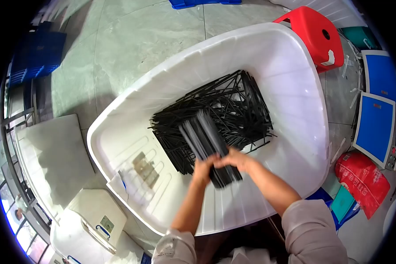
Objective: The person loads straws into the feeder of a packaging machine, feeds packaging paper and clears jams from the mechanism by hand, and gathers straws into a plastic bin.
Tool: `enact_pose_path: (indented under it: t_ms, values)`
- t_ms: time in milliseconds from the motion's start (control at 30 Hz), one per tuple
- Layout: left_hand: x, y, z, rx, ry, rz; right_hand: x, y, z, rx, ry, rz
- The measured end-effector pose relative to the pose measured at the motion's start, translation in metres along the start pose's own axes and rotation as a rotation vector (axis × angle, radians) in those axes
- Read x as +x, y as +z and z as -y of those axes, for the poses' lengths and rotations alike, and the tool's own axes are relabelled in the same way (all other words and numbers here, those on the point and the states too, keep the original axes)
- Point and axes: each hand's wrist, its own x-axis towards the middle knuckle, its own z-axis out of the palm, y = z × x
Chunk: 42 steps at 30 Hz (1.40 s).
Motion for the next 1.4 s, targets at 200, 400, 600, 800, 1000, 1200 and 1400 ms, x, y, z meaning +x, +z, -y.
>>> enact_pose_path:
  t_ms: [200, 400, 600, 800, 1000, 1200, 1400]
  values:
    - [0.008, 0.071, -0.102, 0.051, 0.187, 0.173, -0.016, 0.004, 0.108, -0.012, -0.236, -0.077]
    - [-0.153, 0.111, -0.019, 0.020, 0.273, 0.201, -0.209, 0.022, 0.063, -0.144, -0.361, -0.138]
    - [-0.324, 0.193, -0.019, 0.218, 0.244, 0.171, -0.362, 0.036, 0.063, 0.119, -0.211, 0.119]
    - [-0.437, 0.275, -0.050, 0.387, 0.277, 0.387, -0.477, 0.049, 0.077, 0.108, -0.421, -0.114]
    - [-0.514, 0.275, -0.038, 0.517, 0.256, 0.646, -0.571, 0.101, 0.064, 0.127, -0.816, -0.155]
    - [-0.538, 0.244, -0.015, 0.844, 0.204, 0.668, -0.637, 0.145, -0.004, -0.054, -0.810, -0.537]
    - [-0.536, 0.257, -0.006, 0.526, -0.125, 0.975, -0.662, 0.147, -0.034, 0.100, -0.856, -0.662]
